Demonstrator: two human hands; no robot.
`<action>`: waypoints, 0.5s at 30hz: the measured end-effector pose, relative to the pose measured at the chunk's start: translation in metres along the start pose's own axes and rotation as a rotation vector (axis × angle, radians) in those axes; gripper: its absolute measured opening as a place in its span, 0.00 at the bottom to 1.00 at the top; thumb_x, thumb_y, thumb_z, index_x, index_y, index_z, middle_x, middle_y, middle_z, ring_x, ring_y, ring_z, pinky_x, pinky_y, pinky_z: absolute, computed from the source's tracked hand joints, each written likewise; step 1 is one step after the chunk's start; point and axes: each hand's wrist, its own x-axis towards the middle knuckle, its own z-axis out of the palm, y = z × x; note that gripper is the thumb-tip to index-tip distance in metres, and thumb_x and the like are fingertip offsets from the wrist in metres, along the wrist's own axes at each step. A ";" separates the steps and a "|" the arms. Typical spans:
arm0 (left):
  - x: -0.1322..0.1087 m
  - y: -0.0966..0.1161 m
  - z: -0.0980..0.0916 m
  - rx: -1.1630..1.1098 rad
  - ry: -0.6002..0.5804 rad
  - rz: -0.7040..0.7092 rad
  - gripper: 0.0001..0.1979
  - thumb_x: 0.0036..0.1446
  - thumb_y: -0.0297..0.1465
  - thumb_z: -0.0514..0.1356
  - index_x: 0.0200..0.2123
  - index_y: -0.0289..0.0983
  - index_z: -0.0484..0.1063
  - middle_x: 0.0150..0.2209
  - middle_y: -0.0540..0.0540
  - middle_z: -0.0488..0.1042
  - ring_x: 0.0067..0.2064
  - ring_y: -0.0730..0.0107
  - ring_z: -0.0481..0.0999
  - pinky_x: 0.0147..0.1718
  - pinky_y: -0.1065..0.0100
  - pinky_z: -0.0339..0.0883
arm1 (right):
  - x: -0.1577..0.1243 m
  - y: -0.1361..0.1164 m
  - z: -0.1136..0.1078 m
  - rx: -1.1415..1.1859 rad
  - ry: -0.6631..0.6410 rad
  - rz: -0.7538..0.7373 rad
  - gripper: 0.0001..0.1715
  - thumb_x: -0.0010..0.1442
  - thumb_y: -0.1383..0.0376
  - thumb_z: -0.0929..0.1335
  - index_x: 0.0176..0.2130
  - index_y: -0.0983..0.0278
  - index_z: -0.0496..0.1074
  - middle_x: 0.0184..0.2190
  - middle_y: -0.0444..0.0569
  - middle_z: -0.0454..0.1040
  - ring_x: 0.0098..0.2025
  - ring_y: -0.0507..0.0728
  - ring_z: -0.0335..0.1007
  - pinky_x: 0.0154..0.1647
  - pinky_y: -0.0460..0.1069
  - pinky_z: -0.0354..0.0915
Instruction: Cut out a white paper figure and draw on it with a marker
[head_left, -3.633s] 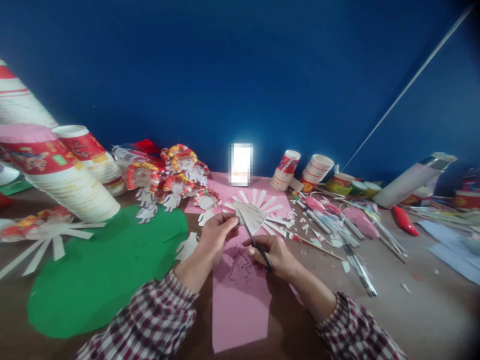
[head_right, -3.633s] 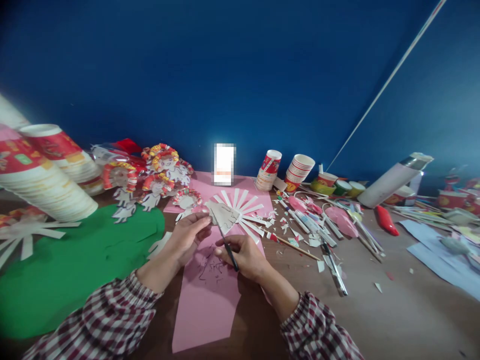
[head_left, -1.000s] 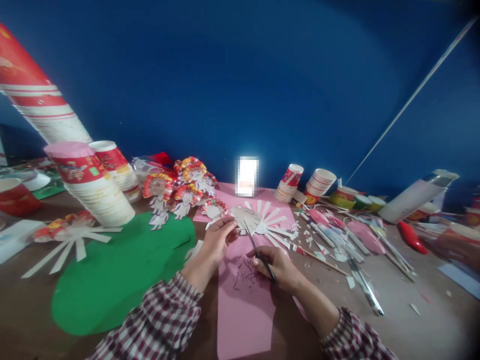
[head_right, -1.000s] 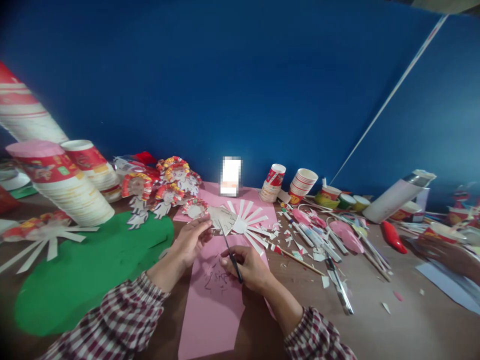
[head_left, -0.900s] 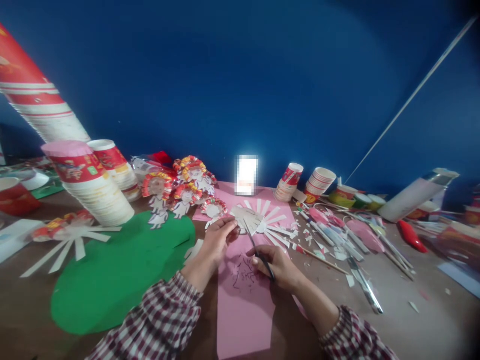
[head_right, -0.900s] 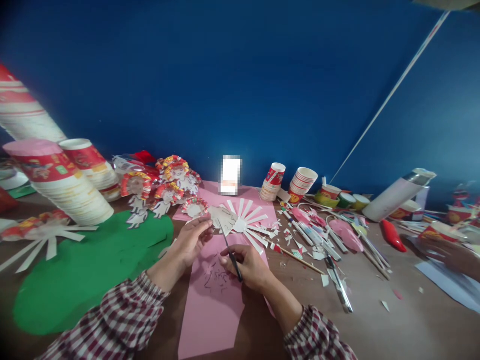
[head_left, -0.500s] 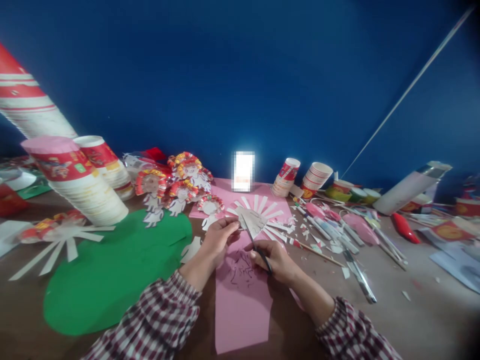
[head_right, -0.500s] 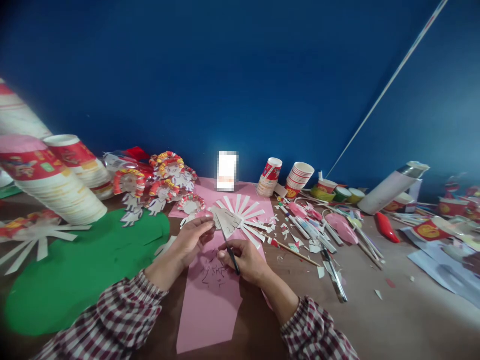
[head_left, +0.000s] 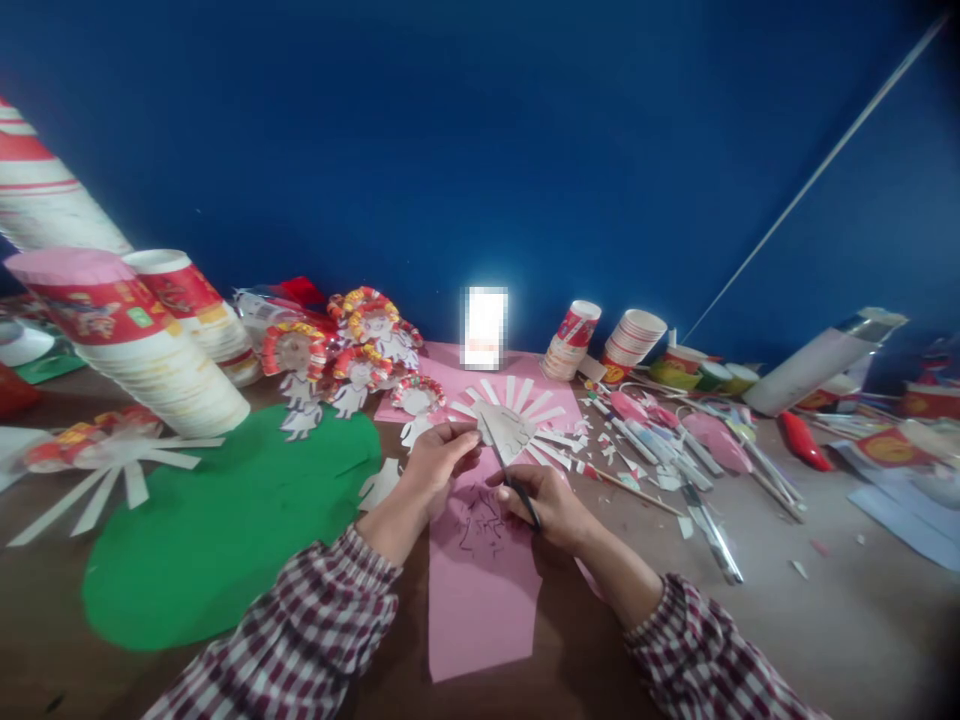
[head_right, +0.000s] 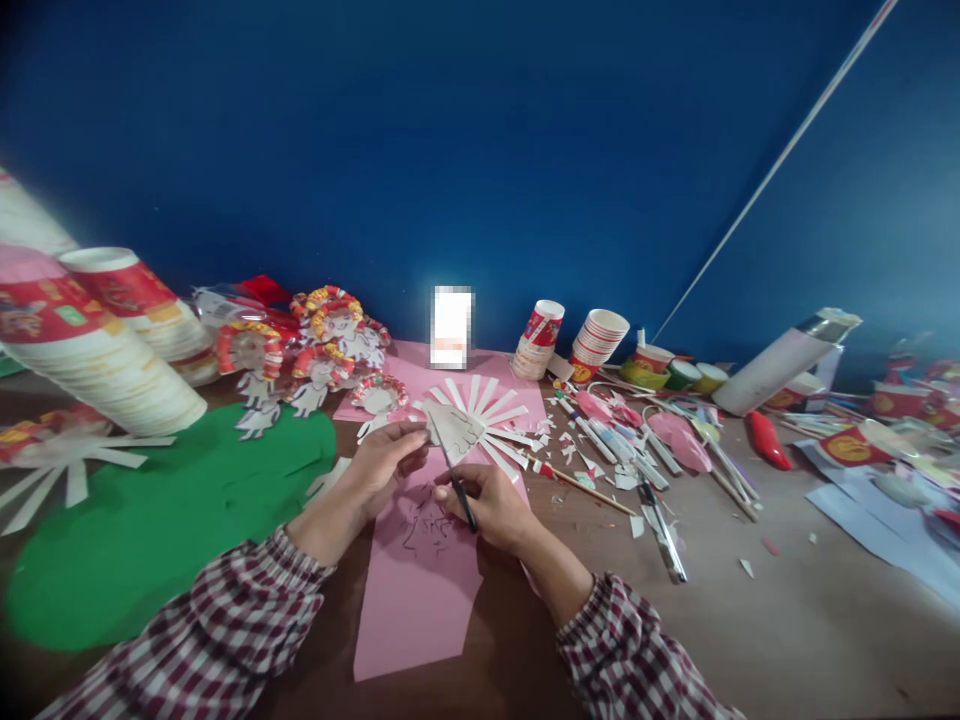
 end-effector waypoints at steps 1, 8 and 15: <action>0.000 0.000 0.000 0.000 -0.005 0.003 0.14 0.34 0.28 0.71 0.29 0.31 0.75 0.24 0.46 0.76 0.24 0.76 0.71 0.24 0.74 0.66 | 0.000 0.000 0.000 -0.001 -0.001 0.002 0.32 0.47 0.46 0.73 0.40 0.69 0.74 0.21 0.44 0.69 0.21 0.49 0.64 0.21 0.44 0.60; 0.000 -0.001 0.000 0.014 -0.010 -0.005 0.13 0.34 0.28 0.71 0.27 0.31 0.76 0.23 0.47 0.75 0.23 0.77 0.71 0.24 0.74 0.66 | 0.000 0.002 0.000 0.017 0.002 0.004 0.31 0.49 0.47 0.73 0.40 0.69 0.74 0.19 0.43 0.68 0.18 0.49 0.63 0.18 0.44 0.59; -0.001 -0.001 0.001 0.015 -0.011 -0.017 0.12 0.36 0.27 0.70 0.28 0.31 0.75 0.23 0.48 0.74 0.23 0.78 0.71 0.25 0.74 0.67 | -0.001 -0.002 0.001 0.025 0.025 0.019 0.28 0.47 0.50 0.75 0.39 0.69 0.75 0.20 0.42 0.68 0.18 0.48 0.62 0.18 0.43 0.59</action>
